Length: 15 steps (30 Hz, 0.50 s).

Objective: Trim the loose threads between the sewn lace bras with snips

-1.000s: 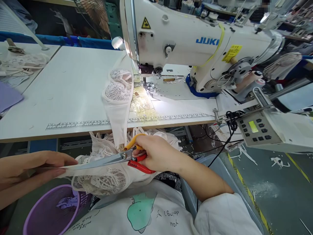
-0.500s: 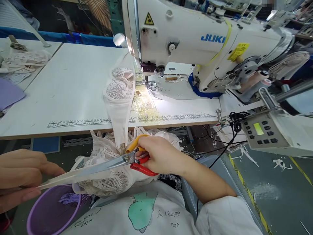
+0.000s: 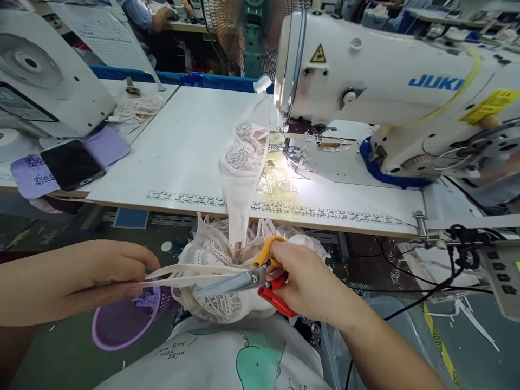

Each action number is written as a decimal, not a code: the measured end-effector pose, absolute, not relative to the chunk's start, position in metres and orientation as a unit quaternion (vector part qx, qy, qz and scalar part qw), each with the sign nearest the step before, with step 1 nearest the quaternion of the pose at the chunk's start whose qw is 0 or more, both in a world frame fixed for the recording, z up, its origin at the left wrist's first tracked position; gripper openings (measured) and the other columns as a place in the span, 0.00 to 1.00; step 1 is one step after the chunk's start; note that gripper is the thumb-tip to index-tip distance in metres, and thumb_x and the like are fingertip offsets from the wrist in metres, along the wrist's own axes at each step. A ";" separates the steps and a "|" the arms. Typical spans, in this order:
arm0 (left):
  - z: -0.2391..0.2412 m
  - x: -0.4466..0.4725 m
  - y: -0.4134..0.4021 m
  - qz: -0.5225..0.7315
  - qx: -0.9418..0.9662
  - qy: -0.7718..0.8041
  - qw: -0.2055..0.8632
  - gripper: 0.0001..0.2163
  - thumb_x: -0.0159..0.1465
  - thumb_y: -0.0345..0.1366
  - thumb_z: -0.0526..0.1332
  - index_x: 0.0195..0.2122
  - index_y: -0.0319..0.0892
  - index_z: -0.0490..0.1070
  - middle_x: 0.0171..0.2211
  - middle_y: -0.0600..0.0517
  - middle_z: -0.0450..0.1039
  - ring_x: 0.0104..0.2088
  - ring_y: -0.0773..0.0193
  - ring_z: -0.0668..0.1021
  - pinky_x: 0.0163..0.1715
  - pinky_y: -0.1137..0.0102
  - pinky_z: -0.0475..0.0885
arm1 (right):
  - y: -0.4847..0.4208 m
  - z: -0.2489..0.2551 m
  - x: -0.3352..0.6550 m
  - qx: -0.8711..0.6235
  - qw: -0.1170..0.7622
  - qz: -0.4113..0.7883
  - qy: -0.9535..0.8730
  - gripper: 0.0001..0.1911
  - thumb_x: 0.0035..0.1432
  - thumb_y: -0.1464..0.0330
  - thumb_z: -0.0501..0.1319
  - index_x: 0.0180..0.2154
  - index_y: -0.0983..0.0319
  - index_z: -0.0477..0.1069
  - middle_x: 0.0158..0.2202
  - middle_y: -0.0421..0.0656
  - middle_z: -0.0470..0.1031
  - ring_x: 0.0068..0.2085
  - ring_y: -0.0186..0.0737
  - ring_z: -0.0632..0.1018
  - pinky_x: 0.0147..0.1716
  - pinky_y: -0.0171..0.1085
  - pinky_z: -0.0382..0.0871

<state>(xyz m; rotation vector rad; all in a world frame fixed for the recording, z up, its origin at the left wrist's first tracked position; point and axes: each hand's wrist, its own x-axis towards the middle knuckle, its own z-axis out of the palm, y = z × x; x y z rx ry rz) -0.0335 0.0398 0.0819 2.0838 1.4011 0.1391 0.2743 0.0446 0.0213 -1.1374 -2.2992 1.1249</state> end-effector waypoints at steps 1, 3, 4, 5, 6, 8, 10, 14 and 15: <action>0.082 -0.035 0.041 -0.009 0.793 0.490 0.363 0.15 0.59 0.45 0.56 0.20 0.47 0.72 0.26 0.54 0.73 0.23 0.68 0.72 0.23 0.79 0.68 | 0.045 0.022 0.274 -0.400 0.166 0.401 -0.807 0.06 0.43 0.78 0.52 0.24 0.61 0.59 0.23 0.38 0.65 0.23 0.31 0.64 0.20 0.29 0.57; 0.081 -0.036 0.040 -0.067 0.785 0.460 0.410 0.16 0.63 0.41 0.50 0.21 0.45 0.71 0.29 0.53 0.72 0.23 0.69 0.71 0.22 0.80 0.67 | 0.044 0.022 0.274 -0.403 0.158 0.405 -0.805 0.06 0.43 0.77 0.51 0.25 0.61 0.60 0.24 0.39 0.65 0.23 0.32 0.63 0.20 0.30 0.57; 0.079 -0.037 0.039 -0.047 0.781 0.480 0.398 0.17 0.63 0.42 0.50 0.20 0.45 0.70 0.29 0.53 0.71 0.23 0.69 0.70 0.22 0.79 0.66 | 0.044 0.022 0.274 -0.406 0.157 0.403 -0.805 0.06 0.43 0.77 0.51 0.25 0.61 0.60 0.24 0.39 0.65 0.23 0.32 0.63 0.20 0.30 0.57; 0.078 -0.038 0.037 -0.017 0.778 0.498 0.383 0.17 0.63 0.43 0.51 0.19 0.44 0.69 0.29 0.53 0.70 0.22 0.69 0.70 0.21 0.79 0.66 | 0.044 0.022 0.274 -0.408 0.155 0.402 -0.805 0.06 0.43 0.77 0.51 0.25 0.61 0.60 0.24 0.39 0.65 0.23 0.32 0.63 0.20 0.30 0.56; 0.077 -0.040 0.036 0.014 0.775 0.514 0.368 0.18 0.62 0.44 0.52 0.18 0.44 0.69 0.28 0.52 0.70 0.21 0.69 0.69 0.20 0.78 0.65 | 0.044 0.022 0.273 -0.410 0.156 0.402 -0.804 0.06 0.43 0.77 0.51 0.25 0.61 0.60 0.24 0.39 0.66 0.24 0.32 0.63 0.21 0.30 0.56; 0.077 -0.042 0.034 0.078 0.767 0.540 0.339 0.17 0.61 0.45 0.54 0.18 0.44 0.70 0.28 0.52 0.70 0.19 0.70 0.68 0.18 0.78 0.63 | 0.043 0.022 0.273 -0.411 0.161 0.405 -0.801 0.07 0.43 0.78 0.52 0.25 0.61 0.60 0.24 0.38 0.66 0.24 0.32 0.63 0.21 0.30 0.56; 0.078 -0.042 0.033 0.139 0.758 0.557 0.309 0.15 0.58 0.45 0.57 0.17 0.45 0.71 0.28 0.53 0.70 0.17 0.71 0.66 0.14 0.77 0.59 | 0.043 0.022 0.272 -0.412 0.162 0.413 -0.796 0.08 0.42 0.78 0.52 0.25 0.61 0.60 0.25 0.38 0.66 0.25 0.32 0.63 0.21 0.30 0.56; 0.076 -0.038 0.032 0.227 0.726 0.594 0.263 0.11 0.55 0.43 0.61 0.19 0.46 0.73 0.28 0.53 0.69 0.17 0.71 0.65 0.12 0.76 0.57 | 0.042 0.022 0.271 -0.412 0.169 0.419 -0.791 0.08 0.42 0.79 0.53 0.25 0.60 0.60 0.26 0.38 0.67 0.26 0.33 0.65 0.23 0.30 0.59; 0.075 -0.035 0.032 0.246 0.714 0.600 0.263 0.10 0.54 0.41 0.61 0.19 0.46 0.73 0.28 0.52 0.70 0.19 0.70 0.68 0.13 0.76 0.59 | 0.041 0.022 0.271 -0.411 0.171 0.419 -0.792 0.08 0.42 0.79 0.53 0.25 0.60 0.60 0.27 0.38 0.67 0.27 0.33 0.66 0.23 0.30 0.59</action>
